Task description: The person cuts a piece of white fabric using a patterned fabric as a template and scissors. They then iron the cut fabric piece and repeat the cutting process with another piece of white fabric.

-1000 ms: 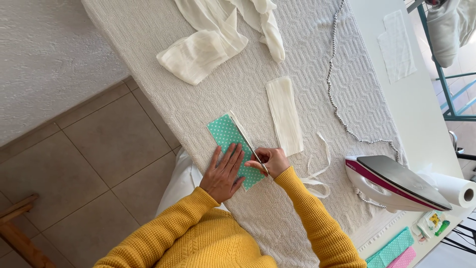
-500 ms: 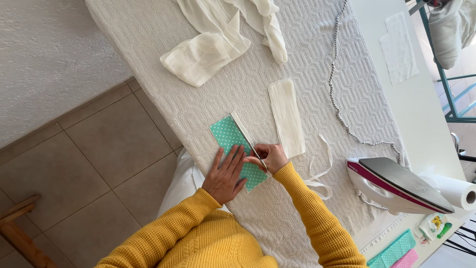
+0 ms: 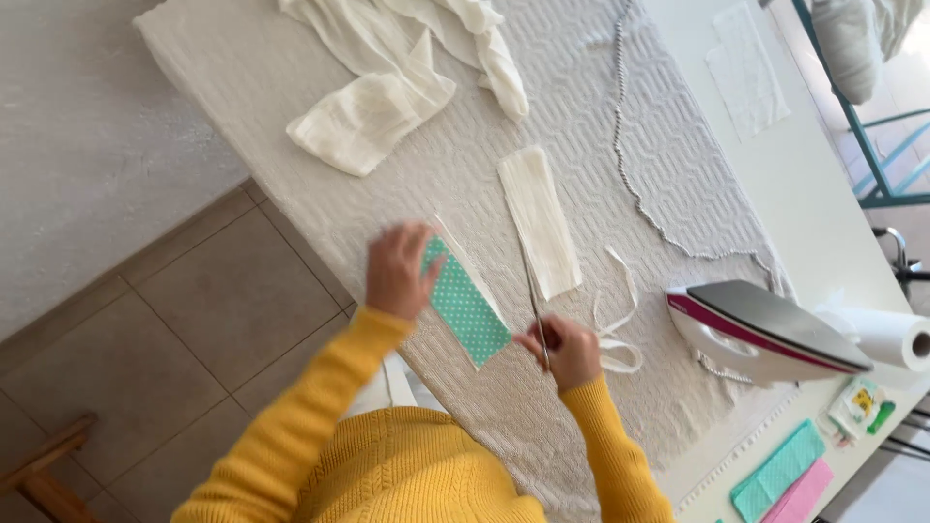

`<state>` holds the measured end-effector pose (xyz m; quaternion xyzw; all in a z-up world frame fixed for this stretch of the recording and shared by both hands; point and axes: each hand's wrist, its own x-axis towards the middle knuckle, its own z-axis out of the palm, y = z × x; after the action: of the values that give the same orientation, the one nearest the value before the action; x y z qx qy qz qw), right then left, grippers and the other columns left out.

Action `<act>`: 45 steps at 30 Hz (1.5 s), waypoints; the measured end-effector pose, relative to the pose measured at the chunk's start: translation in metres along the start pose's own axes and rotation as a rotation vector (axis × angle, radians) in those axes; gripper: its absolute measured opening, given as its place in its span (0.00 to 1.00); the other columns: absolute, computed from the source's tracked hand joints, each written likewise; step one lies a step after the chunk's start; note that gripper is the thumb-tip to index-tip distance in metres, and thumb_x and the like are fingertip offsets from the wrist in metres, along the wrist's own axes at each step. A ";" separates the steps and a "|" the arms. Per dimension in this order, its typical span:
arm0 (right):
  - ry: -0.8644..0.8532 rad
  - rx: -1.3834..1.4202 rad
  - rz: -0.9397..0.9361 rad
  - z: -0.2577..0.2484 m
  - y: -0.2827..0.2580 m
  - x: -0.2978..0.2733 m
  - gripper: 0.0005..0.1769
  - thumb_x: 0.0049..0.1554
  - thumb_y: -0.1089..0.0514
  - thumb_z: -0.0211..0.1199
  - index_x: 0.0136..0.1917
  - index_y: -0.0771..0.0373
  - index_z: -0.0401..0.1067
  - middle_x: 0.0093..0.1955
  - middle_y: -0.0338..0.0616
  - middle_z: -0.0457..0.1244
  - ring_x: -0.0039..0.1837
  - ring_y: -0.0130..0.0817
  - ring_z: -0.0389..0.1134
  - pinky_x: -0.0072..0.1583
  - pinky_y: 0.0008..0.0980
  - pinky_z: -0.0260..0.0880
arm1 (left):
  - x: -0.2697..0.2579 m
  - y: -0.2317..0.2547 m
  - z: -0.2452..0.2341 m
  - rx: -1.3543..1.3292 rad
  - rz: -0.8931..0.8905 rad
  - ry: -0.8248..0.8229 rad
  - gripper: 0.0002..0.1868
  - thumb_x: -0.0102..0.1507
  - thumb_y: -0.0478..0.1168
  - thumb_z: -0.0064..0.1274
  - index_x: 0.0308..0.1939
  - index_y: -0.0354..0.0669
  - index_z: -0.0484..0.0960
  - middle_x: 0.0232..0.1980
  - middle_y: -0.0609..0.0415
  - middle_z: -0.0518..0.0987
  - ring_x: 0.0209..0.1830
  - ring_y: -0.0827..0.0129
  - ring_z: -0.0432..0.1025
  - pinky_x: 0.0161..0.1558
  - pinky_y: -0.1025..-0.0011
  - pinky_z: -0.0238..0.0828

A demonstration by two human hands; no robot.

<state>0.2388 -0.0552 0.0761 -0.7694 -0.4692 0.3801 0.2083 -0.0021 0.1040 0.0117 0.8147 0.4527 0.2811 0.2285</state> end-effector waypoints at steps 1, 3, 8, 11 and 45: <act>0.014 0.006 0.004 0.003 0.025 -0.024 0.15 0.51 0.46 0.71 0.39 0.61 0.77 0.25 0.30 0.66 0.24 0.19 0.62 0.27 0.24 0.65 | 0.016 -0.012 0.006 -0.002 0.015 -0.004 0.22 0.64 0.47 0.61 0.59 0.45 0.76 0.57 0.52 0.76 0.59 0.59 0.69 0.61 0.55 0.66; 0.127 -0.185 0.008 0.011 0.074 -0.075 0.18 0.48 0.50 0.75 0.48 0.61 0.77 0.31 0.40 0.67 0.31 0.29 0.67 0.35 0.31 0.69 | 0.048 -0.033 0.018 0.097 0.012 -0.159 0.25 0.55 0.50 0.67 0.54 0.50 0.80 0.54 0.56 0.76 0.55 0.61 0.69 0.56 0.58 0.66; 0.307 -0.306 0.105 0.020 0.139 -0.169 0.25 0.46 0.58 0.74 0.58 0.60 0.73 0.47 0.44 0.67 0.43 0.39 0.72 0.46 0.36 0.74 | 0.071 -0.030 -0.004 0.202 0.107 -0.372 0.12 0.56 0.47 0.68 0.40 0.52 0.83 0.52 0.62 0.76 0.56 0.61 0.68 0.54 0.59 0.66; 0.295 -0.365 0.133 0.015 0.152 -0.193 0.29 0.46 0.61 0.72 0.62 0.56 0.72 0.55 0.45 0.67 0.49 0.42 0.73 0.49 0.38 0.75 | 0.068 -0.018 -0.009 0.252 0.203 -0.372 0.10 0.57 0.44 0.66 0.39 0.50 0.84 0.49 0.60 0.77 0.54 0.61 0.69 0.53 0.59 0.66; 0.416 -0.176 0.034 0.079 -0.072 0.022 0.29 0.38 0.47 0.81 0.51 0.55 0.75 0.57 0.42 0.62 0.60 0.44 0.59 0.64 0.46 0.56 | 0.114 -0.026 -0.035 -0.224 0.709 -0.892 0.13 0.49 0.39 0.70 0.32 0.47 0.81 0.48 0.54 0.80 0.52 0.62 0.70 0.53 0.59 0.70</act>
<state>0.1422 -0.0045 0.0672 -0.8542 -0.4345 0.1745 0.2261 0.0076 0.2192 0.0496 0.9271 -0.0203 0.0162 0.3739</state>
